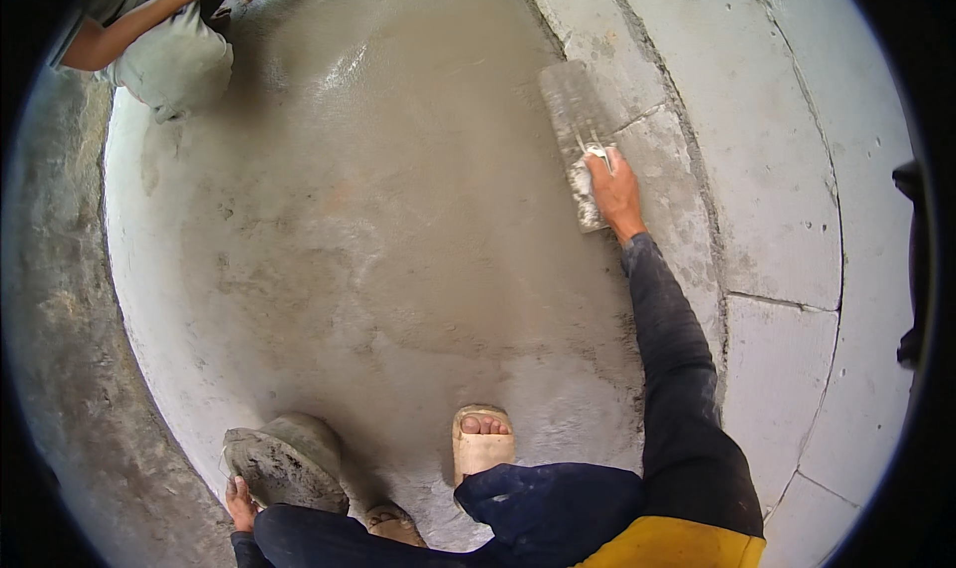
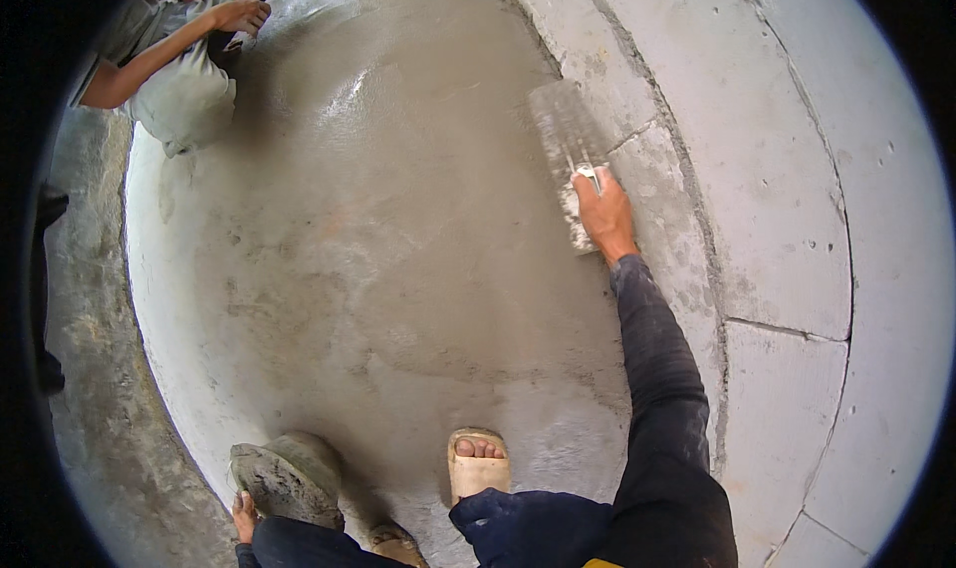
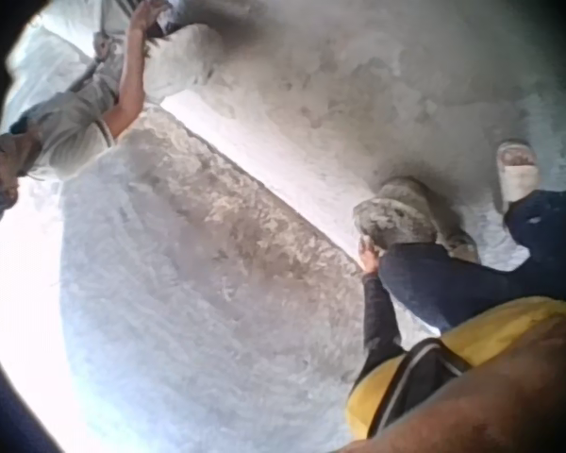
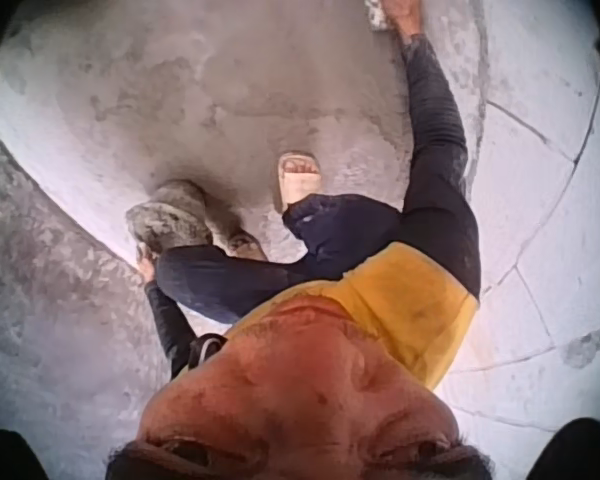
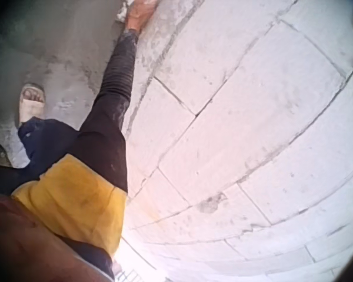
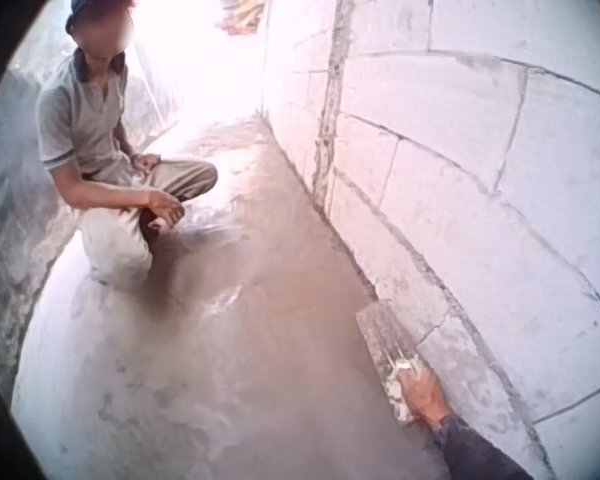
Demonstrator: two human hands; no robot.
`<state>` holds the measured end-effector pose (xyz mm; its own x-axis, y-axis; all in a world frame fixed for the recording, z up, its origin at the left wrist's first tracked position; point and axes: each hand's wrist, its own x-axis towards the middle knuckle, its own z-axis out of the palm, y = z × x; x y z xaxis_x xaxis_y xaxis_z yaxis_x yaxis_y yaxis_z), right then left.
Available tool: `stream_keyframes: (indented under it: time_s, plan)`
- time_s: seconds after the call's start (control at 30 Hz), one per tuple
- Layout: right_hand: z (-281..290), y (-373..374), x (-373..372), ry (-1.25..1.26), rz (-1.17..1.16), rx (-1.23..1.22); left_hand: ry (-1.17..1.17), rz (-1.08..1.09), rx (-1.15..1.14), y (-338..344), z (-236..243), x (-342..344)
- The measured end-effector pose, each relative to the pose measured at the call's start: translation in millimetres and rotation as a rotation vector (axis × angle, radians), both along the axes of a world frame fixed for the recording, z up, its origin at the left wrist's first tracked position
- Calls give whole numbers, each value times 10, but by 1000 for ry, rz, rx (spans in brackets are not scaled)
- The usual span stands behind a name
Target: The person scoops wet cement from a bucket with a trowel and spreads it along the floor edge, repeatedly smoothing the surface. The person moves around the perimeter, applying and leveling the cement to create a continuous finished edge.
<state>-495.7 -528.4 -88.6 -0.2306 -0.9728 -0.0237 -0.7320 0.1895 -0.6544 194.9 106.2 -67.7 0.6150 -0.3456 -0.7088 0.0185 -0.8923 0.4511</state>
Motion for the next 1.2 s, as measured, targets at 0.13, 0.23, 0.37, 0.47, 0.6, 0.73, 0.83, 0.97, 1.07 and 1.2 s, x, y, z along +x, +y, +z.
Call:
stream_keyframes:
  time_s: [0.13,0.23,0.37,0.47,0.6,0.73,0.83,0.97,1.07,1.2]
  plan:
    - [-404,-325,-57,51,58,110,46,-4,-78,-188,139,-118]
    - [-575,-645,-100,56,50,122,-47,-45,52,-260,204,-151]
    - [-631,-849,-32,-19,-35,105,-73,-157,6,-269,222,-155]
    - [-636,-765,60,-197,-13,269,-110,-249,-19,-259,210,-154]
    - [-588,-625,37,-236,76,380,-32,-74,-31,-267,211,-178]
    - [-523,-613,-83,-261,36,295,-99,-183,35,-308,253,-207]
    - [-503,-664,-146,-367,-31,252,-124,-244,21,-335,282,-223]
    - [-512,-689,-174,-424,-51,232,-184,-321,0,-336,257,-215]
    - [-483,-626,-182,-454,-96,238,-141,-303,-14,-299,221,-174]
    - [-328,-472,-126,-505,1,300,-218,-430,44,-240,186,-111]
